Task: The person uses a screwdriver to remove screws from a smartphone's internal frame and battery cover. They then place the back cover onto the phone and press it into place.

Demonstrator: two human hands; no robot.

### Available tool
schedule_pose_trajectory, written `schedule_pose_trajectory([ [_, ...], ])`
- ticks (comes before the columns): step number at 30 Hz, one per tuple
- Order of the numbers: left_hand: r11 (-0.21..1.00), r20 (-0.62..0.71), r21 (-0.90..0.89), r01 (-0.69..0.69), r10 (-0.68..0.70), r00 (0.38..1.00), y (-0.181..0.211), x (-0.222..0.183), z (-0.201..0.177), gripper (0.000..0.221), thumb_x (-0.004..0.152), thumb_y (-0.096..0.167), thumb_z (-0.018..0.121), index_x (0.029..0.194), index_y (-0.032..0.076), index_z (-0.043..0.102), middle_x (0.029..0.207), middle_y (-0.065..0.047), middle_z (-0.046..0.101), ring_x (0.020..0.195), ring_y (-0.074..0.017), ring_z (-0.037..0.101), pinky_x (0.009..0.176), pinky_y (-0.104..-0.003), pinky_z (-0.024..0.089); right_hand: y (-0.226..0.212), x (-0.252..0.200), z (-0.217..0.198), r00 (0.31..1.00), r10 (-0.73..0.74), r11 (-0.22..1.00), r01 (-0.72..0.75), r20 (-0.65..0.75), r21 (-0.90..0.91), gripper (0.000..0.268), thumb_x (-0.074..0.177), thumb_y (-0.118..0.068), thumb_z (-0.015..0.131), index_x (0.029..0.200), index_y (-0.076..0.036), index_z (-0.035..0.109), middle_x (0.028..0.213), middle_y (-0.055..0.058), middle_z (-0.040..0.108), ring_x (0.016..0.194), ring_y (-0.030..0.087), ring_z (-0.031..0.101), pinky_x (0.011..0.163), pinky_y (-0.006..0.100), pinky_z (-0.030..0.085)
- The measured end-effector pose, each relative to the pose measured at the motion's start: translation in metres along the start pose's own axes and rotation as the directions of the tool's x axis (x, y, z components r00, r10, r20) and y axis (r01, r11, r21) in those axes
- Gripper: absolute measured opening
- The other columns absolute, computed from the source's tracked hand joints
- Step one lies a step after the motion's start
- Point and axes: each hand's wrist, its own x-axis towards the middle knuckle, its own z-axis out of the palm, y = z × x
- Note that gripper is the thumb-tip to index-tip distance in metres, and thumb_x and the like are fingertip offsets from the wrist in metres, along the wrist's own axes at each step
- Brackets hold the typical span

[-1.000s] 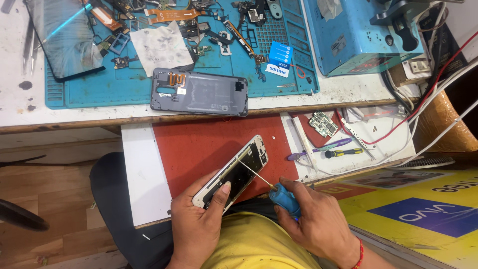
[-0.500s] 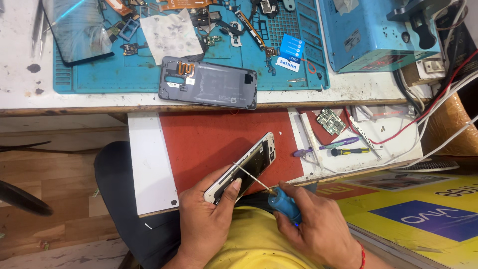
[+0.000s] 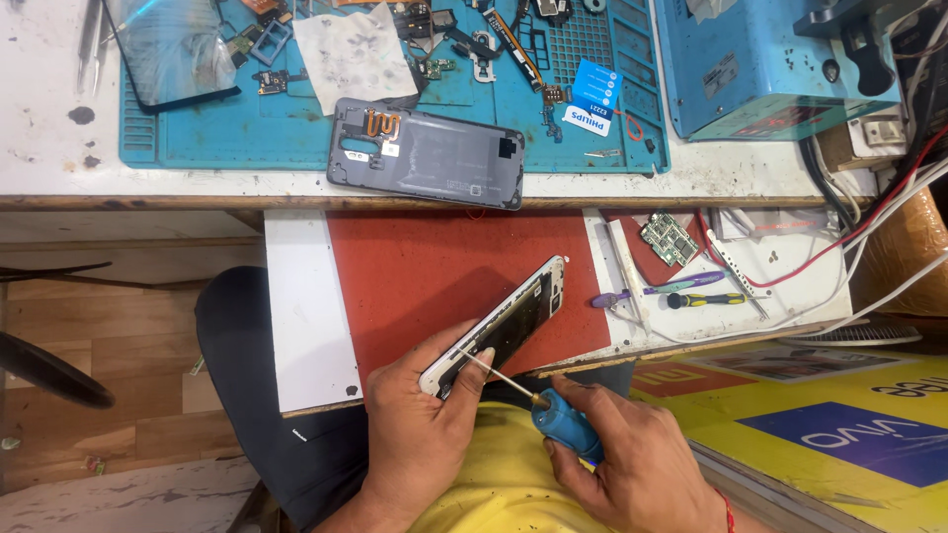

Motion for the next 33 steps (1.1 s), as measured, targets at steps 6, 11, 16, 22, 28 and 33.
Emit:
schedule_pose_trajectory([
  [6, 0.993, 0.042, -0.068, 0.098, -0.095, 0.995, -0.001, 0.001, -0.004, 0.031, 0.091, 0.014, 0.073, 0.119, 0.0, 0.075, 0.086, -0.005, 0.081, 0.072, -0.0049, 0.069, 0.065, -0.021, 0.058, 0.015, 0.013, -0.002, 0.974, 0.088, 0.995, -0.094, -0.209, -0.016, 0.048, 0.08, -0.022, 0.077, 0.122, -0.004, 0.06, 0.084, 0.019, 0.072, 0.068, 0.039, 0.07, 0.057, 0.045, 0.055],
  [11, 0.948, 0.072, -0.292, 0.125, -0.108, 0.992, -0.016, 0.001, -0.003, 0.033, 0.092, 0.012, 0.073, 0.12, -0.005, 0.072, 0.101, -0.008, 0.08, 0.087, -0.0071, 0.07, 0.08, -0.023, 0.059, 0.026, 0.017, -0.002, 0.947, 0.247, 0.969, -0.237, -0.207, 0.072, 0.044, 0.082, -0.022, 0.077, 0.121, -0.006, 0.063, 0.077, 0.017, 0.072, 0.067, 0.036, 0.072, 0.058, 0.043, 0.055],
  [16, 0.839, 0.087, -0.478, 0.26, -0.249, 0.965, -0.036, 0.014, -0.029, 0.033, 0.085, 0.006, 0.078, 0.115, -0.009, 0.073, 0.096, -0.013, 0.078, 0.083, -0.0135, 0.071, 0.077, -0.027, 0.059, 0.064, 0.015, -0.028, 0.967, 0.043, 0.996, -0.021, -0.25, 0.089, 0.049, 0.081, -0.021, 0.076, 0.124, -0.004, 0.062, 0.078, 0.012, 0.072, 0.061, 0.028, 0.071, 0.059, 0.037, 0.056],
  [22, 0.783, 0.206, -0.497, 0.374, -0.312, 0.928, -0.029, 0.024, -0.065, 0.031, 0.082, 0.002, 0.077, 0.111, -0.009, 0.073, 0.092, -0.015, 0.078, 0.077, -0.0162, 0.073, 0.067, -0.03, 0.061, 0.102, 0.034, -0.071, 0.936, -0.333, 0.927, 0.302, -0.116, -0.223, 0.051, 0.073, -0.024, 0.082, 0.118, -0.003, 0.066, 0.077, 0.01, 0.068, 0.064, 0.031, 0.066, 0.059, 0.042, 0.052],
  [28, 0.821, 0.282, -0.418, 0.388, -0.289, 0.915, -0.02, 0.029, -0.078, 0.029, 0.084, 0.001, 0.076, 0.11, -0.011, 0.072, 0.093, -0.016, 0.079, 0.078, -0.0166, 0.074, 0.068, -0.03, 0.061, 0.093, 0.048, -0.083, 0.874, -0.485, 0.841, 0.457, -0.027, -0.29, 0.052, 0.072, -0.028, 0.083, 0.114, -0.004, 0.065, 0.084, 0.01, 0.07, 0.068, 0.032, 0.068, 0.06, 0.042, 0.053],
  [33, 0.838, 0.272, -0.399, 0.371, -0.278, 0.921, -0.022, 0.032, -0.08, 0.029, 0.082, 0.0, 0.077, 0.11, -0.01, 0.072, 0.094, -0.016, 0.079, 0.081, -0.0163, 0.075, 0.071, -0.03, 0.061, 0.085, 0.047, -0.083, 0.867, -0.499, 0.82, 0.471, -0.005, -0.325, 0.054, 0.071, -0.029, 0.084, 0.115, -0.004, 0.066, 0.088, 0.011, 0.071, 0.07, 0.032, 0.068, 0.059, 0.041, 0.054],
])
